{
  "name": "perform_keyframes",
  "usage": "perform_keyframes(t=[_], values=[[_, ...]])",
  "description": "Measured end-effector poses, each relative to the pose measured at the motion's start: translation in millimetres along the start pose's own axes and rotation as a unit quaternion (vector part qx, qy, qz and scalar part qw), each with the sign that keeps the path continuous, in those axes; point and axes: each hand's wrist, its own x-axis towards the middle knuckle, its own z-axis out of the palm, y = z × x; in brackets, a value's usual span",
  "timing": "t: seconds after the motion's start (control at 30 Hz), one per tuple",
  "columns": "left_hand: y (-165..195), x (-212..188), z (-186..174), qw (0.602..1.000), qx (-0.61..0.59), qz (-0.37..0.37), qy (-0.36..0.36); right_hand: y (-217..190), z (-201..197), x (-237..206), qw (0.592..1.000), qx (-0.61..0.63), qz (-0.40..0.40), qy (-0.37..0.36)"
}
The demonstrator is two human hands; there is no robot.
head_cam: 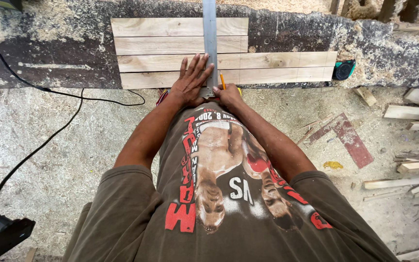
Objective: The person measures and marks wooden boards on a workbench, using an L-shaped metal square and a pencil to draw straight lines across several planks. They reposition the square repeatedly, mark additional boards, then gather the marked pieces and carry them across the workshop.
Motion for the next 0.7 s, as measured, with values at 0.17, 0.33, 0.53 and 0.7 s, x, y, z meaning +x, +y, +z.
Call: perform_keyframes(t=[0.17,0.33,0.53,0.7], values=[[-1.6,4.6,-10.4,1.0,0.011,0.009,0.011,-15.4,-17.1,-1.4,0.986,-0.157,0.021,0.057],[1.1,4.9,-10.5,1.0,0.012,0.0,0.015,-25.2,-44.1,9.1,0.969,-0.114,-0.129,0.175],[-1.4,5.8,-15.6,1.0,0.012,0.007,0.004,-52.5,-55.5,27.8,0.937,-0.023,-0.268,0.224],[-1.7,4.7,-20.4,1.0,0.002,0.014,-0.014,-74.1,-49.3,29.4,0.935,0.025,-0.323,0.145]])
